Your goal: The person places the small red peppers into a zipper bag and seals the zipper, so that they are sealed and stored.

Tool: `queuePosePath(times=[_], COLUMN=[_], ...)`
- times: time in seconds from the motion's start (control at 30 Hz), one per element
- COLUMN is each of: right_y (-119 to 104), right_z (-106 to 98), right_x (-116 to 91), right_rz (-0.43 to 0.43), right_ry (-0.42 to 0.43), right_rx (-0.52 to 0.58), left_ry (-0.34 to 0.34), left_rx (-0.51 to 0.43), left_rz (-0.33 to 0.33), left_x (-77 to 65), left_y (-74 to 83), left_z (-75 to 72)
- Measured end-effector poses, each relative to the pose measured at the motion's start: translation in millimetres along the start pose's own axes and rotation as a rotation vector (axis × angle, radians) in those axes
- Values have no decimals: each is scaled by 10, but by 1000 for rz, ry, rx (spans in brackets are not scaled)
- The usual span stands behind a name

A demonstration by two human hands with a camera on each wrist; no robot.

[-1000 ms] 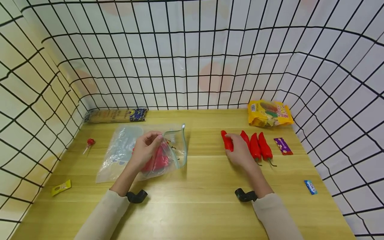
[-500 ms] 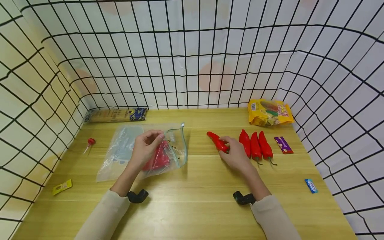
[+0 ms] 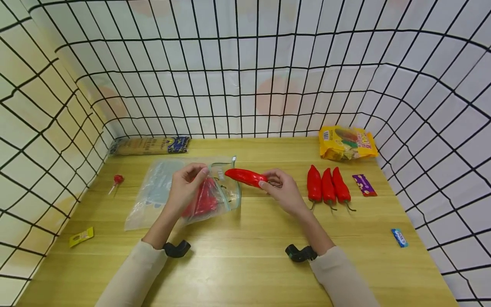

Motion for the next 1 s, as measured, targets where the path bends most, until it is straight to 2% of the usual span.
queuePosePath(times=[0.17,0.3,0.43,0.63,0.67,0.8,0.87,1.0], right_y=[-25,-28,-15,-55,-74,-164,-188,-123], right_z=[256,421,585,844,872,898,868,759], right_x=[123,221,302,384,395,389,359,278], right_rz=[-10,7,50,107,116,149,154,124], right_ry=[-97,-130,-104,-39,-37,-52,-54,-24], right_rx=[60,97,139,169,179,216,248,271], left_ry=[-8,-18,-28,-32,-28,-27,-27,-30], left_rx=[-38,-56,-100,-142,-150,-195,-204,-192], left_rz=[23,15,-31,-35,-33,-69,-93,-138], left_x=[12,3,-29,-37,-25,-13,-27,-57], left_y=[3,20,63,25,-24,-29,24,109], left_z=[1,30,54,98,113,136,130,101])
Point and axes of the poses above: each hand's wrist, its own x-axis towards the middle knuckle, its own z-axis out of the palm, y = z × x, the point moved 2 cm from there along x, towards the middle knuckle
